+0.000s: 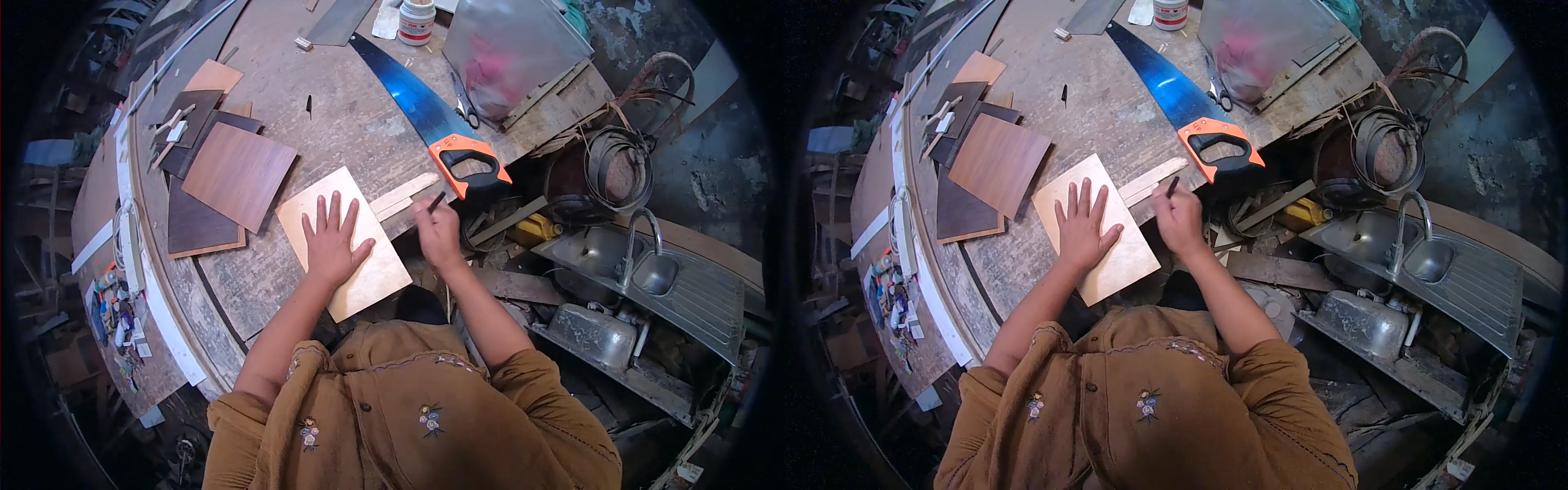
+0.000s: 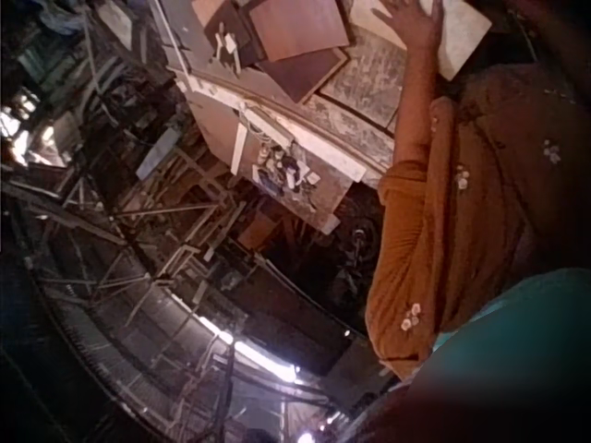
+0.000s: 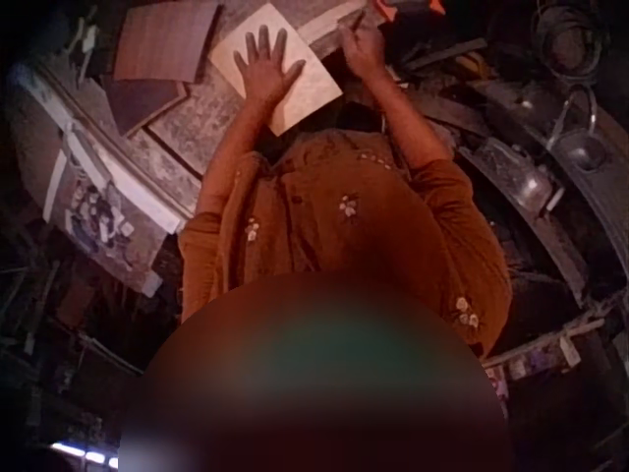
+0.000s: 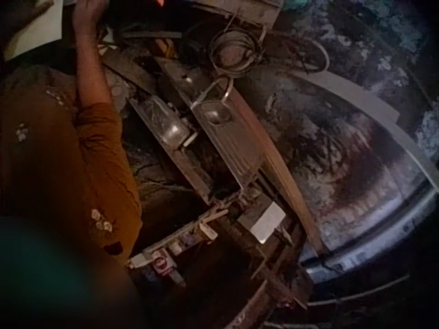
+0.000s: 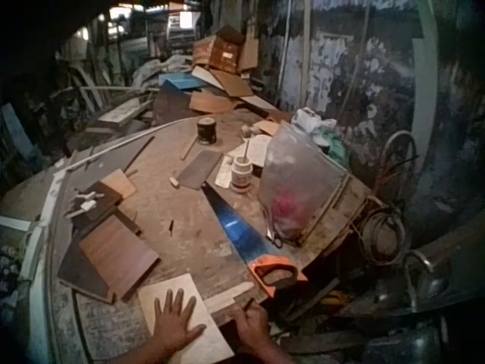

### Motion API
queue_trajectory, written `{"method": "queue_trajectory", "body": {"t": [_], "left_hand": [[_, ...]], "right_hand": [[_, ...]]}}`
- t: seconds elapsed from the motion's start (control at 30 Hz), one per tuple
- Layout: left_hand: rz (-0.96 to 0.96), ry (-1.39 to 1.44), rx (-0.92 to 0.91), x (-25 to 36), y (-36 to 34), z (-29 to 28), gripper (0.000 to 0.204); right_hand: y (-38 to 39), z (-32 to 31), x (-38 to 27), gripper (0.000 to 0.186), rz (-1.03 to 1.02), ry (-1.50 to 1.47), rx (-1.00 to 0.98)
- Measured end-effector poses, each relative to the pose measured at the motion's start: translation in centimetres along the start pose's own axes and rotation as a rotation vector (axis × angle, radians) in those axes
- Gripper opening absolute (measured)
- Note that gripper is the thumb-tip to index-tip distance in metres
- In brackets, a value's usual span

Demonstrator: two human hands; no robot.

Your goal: The person marks a line on a small piece of wood with a pencil and then uses a hand saw to cut along the mark on a workbench.

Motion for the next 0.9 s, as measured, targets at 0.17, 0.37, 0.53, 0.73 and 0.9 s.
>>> {"method": "queue_trajectory", "body": {"t": [0.17, 0.37, 0.53, 0.73, 0.9], "left_hand": [[-0.005, 0.009, -0.004, 0.0, -0.1, -0.2, 0.077], [-0.015, 0.042, -0.005, -0.4, 0.1, -0.5, 0.075], [-0.195, 0.283, 0.143, -1.8, 0.4, -2.4, 0.067], [-0.411, 0.441, 0.509, -7.9, 4.7, -4.3, 0.061], [-0.424, 0.372, 0.393, -7.9, 7.5, -2.6, 0.062]], "right_hand": [[0.6, -1.2, 1.6, 0.035, 0.288, 0.29, -0.167], [7.8, 0.6, 1.8, 0.043, 0.478, 0.399, -0.539], [7.0, 0.2, 2.4, 0.022, 0.805, -0.265, -0.489], [-2.3, -1.5, -1.0, 0.02, 0.849, -0.394, -0.268], [-10.0, 3.1, -0.8, 0.027, 0.759, -0.525, -0.277]]}}
Point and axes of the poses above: each hand's wrist, its own y-axis away from the middle knuckle, its own z-axis out of the palm, x = y × z, the point moved 1 cm from there along -y, towards the middle knuckle, and after that the axes turned 8 degrees about x, right-handed, at the moved point
